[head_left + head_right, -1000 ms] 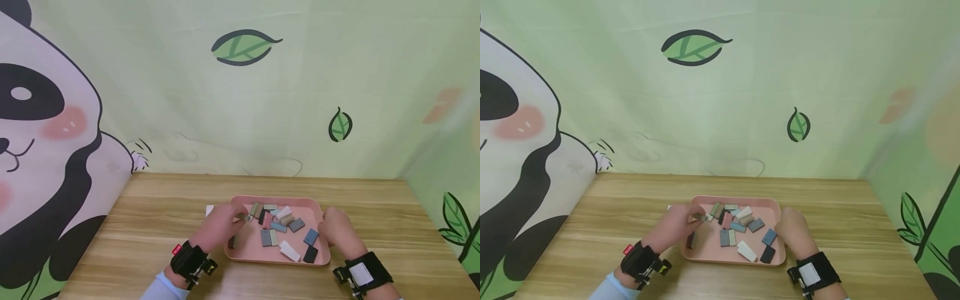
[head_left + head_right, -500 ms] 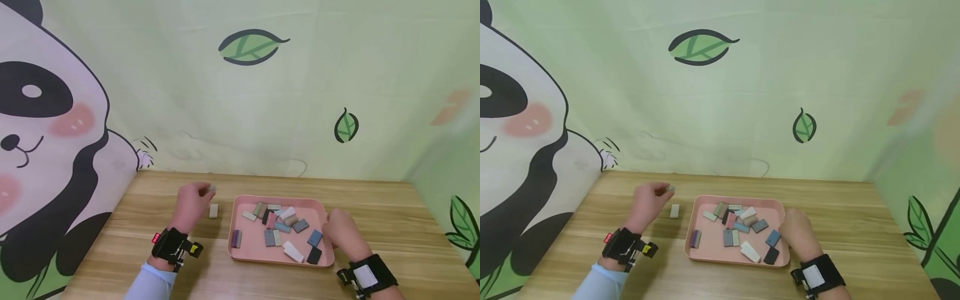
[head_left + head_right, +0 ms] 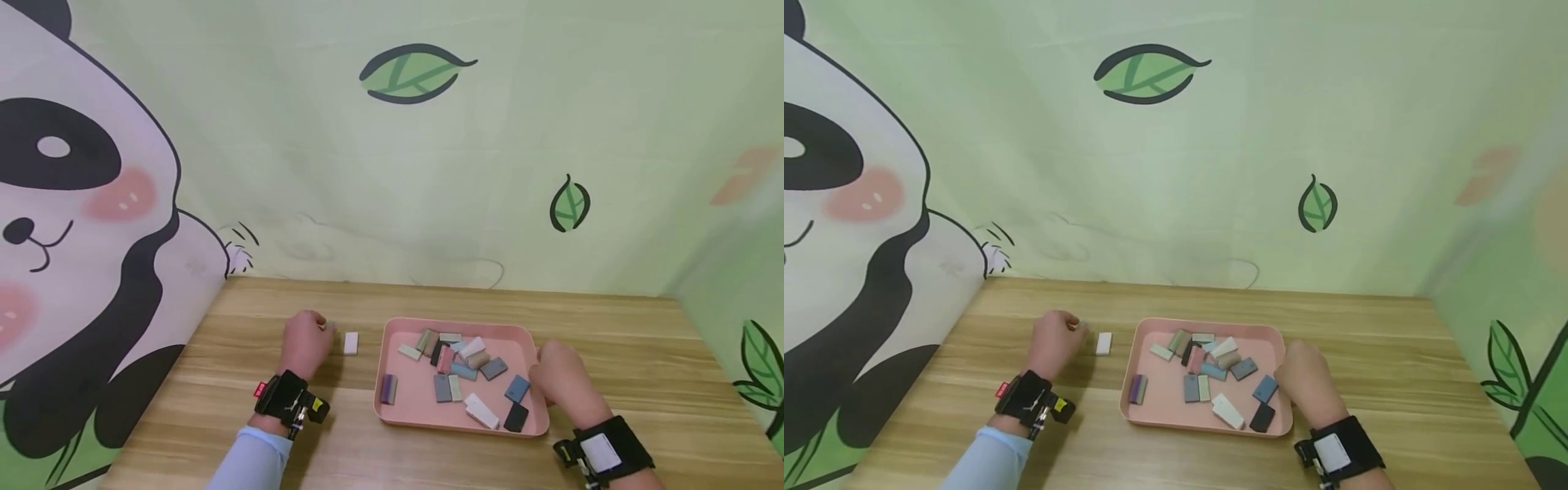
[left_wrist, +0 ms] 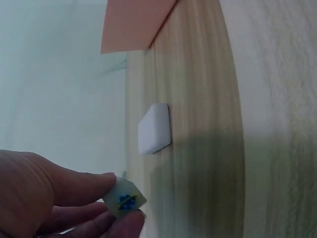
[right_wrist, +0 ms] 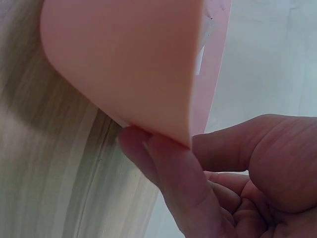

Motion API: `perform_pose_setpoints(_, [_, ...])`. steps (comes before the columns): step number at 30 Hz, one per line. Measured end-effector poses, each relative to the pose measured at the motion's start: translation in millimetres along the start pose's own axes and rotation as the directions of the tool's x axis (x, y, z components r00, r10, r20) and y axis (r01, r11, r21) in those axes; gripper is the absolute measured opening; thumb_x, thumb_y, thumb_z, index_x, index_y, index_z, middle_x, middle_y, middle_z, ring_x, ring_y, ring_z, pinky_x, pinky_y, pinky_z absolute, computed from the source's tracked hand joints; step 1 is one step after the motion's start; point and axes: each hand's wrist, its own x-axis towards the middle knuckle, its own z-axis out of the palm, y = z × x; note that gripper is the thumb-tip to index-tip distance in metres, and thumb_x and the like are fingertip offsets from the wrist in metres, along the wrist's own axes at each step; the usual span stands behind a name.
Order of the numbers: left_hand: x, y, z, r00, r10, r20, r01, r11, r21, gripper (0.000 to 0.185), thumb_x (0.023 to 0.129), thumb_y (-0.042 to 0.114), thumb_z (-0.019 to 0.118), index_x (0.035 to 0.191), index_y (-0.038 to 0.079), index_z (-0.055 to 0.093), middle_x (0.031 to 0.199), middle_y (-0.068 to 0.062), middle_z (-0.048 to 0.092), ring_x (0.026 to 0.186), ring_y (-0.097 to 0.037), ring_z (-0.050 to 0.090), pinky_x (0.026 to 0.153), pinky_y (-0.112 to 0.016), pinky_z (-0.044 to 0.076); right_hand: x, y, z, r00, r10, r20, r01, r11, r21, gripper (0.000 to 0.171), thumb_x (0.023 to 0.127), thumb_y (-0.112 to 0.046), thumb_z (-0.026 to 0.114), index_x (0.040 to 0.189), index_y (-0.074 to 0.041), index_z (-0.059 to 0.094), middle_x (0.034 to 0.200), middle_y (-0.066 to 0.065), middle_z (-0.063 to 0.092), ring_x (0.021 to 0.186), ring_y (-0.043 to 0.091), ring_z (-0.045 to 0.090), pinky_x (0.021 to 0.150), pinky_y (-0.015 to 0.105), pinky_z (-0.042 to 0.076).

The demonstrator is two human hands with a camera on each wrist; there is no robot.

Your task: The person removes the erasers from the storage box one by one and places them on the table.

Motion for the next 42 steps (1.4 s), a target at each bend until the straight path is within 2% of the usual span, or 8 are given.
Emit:
perform_pose_setpoints(5, [2.7, -4.0, 4.0, 1.000, -0.008, -0.008, 0.008, 1.000, 0.013, 0.026, 0.080, 0.021, 0.069, 0.093, -0.001, 0.069, 0.090, -0.015, 0.068, 0.071, -0.021, 0.061, 0.057, -0.028, 0.047, 1, 0, -1, 1.000, -0.001, -0.008, 0.001, 1.000, -0.006, 0.014, 0.087, -0.004, 0.048, 0.079, 0.001, 0.059, 0.068, 0.013, 0.055, 0.056, 0.021, 0.059, 0.047, 0.027, 0.047])
perform_pose_setpoints(23, [3.6, -7.2, 6.1, 0.999, -0.038, 0.011, 0.037, 0.996, 0.079, 0.025, 0.082, 0.023, 0.069, 0.094, 0.000, 0.070, 0.092, -0.014, 0.067, 0.074, -0.022, 0.060, 0.057, -0.028, 0.045, -1, -1, -2, 1.000, -0.006, -0.013, 0.006, 1.000, -0.014, 0.015, 0.087, -0.005, 0.050, 0.077, 0.000, 0.060, 0.068, 0.012, 0.055, 0.055, 0.020, 0.059, 0.046, 0.026, 0.046])
perform_pose_setpoints(27, [0.8, -5.3, 3.8, 0.999, -0.052, 0.012, 0.051, 0.994, 0.093, 0.020, 0.083, 0.019, 0.066, 0.090, 0.000, 0.069, 0.086, -0.013, 0.065, 0.068, -0.021, 0.058, 0.053, -0.027, 0.043, -1, -1, -2, 1.000, -0.011, -0.008, 0.011, 1.000, -0.005, 0.014, 0.087, -0.005, 0.050, 0.080, 0.001, 0.060, 0.070, 0.013, 0.057, 0.056, 0.021, 0.060, 0.047, 0.026, 0.047])
perform_pose_setpoints(30, [-0.7, -4.7, 3.2, 0.999, -0.051, 0.014, 0.049, 0.991, 0.122, 0.016, 0.083, 0.016, 0.062, 0.073, 0.003, 0.062, 0.066, -0.007, 0.056, 0.056, -0.019, 0.051, 0.045, -0.027, 0.036, -1, -2, -1, 1.000, -0.015, 0.001, 0.015, 1.000, -0.006, 0.014, 0.088, -0.005, 0.049, 0.083, 0.003, 0.060, 0.072, 0.013, 0.057, 0.057, 0.021, 0.060, 0.047, 0.026, 0.047])
perform_pose_setpoints(34, [-4.1, 4.5, 3.0, 0.998, 0.057, -0.022, -0.051, 0.979, 0.198, 0.017, 0.082, 0.020, 0.063, 0.082, 0.003, 0.065, 0.073, -0.008, 0.062, 0.061, -0.020, 0.054, 0.048, -0.030, 0.040, -1, -3, -1, 1.000, -0.025, 0.005, 0.025, 1.000, -0.014, 0.015, 0.088, -0.005, 0.049, 0.084, 0.003, 0.060, 0.072, 0.013, 0.058, 0.057, 0.020, 0.060, 0.047, 0.026, 0.047])
perform_pose_setpoints(36, [-7.2, 15.0, 3.2, 0.988, 0.150, -0.028, -0.141, 0.967, 0.213, 0.029, 0.082, 0.023, 0.066, 0.101, 0.001, 0.066, 0.095, -0.013, 0.067, 0.079, -0.025, 0.060, 0.063, -0.035, 0.049, -2, -3, -1, 1.000, -0.030, 0.004, 0.030, 0.999, -0.018, 0.015, 0.088, -0.005, 0.048, 0.084, 0.003, 0.060, 0.071, 0.013, 0.058, 0.056, 0.020, 0.059, 0.046, 0.026, 0.047])
perform_pose_setpoints(39, [-15.1, 37.7, 4.2, 0.963, 0.269, 0.003, -0.266, 0.947, 0.179, 0.042, 0.081, 0.025, 0.070, 0.117, 0.005, 0.061, 0.117, -0.016, 0.061, 0.107, -0.031, 0.056, 0.088, -0.044, 0.048, -3, -4, -2, 0.999, -0.039, -0.001, 0.039, 0.999, -0.028, 0.015, 0.087, -0.005, 0.047, 0.083, 0.003, 0.059, 0.069, 0.012, 0.057, 0.055, 0.019, 0.059, 0.045, 0.026, 0.046])
perform_pose_setpoints(42, [-26.4, 59.3, 8.2, 0.919, 0.389, 0.058, -0.393, 0.903, 0.174, 0.050, 0.080, 0.029, 0.071, 0.124, 0.010, 0.056, 0.128, -0.013, 0.055, 0.120, -0.031, 0.049, 0.098, -0.046, 0.044, -5, -5, -2, 0.999, -0.042, -0.005, 0.042, 0.998, -0.035, 0.015, 0.087, -0.004, 0.047, 0.084, 0.004, 0.059, 0.068, 0.012, 0.056, 0.054, 0.019, 0.058, 0.045, 0.025, 0.045])
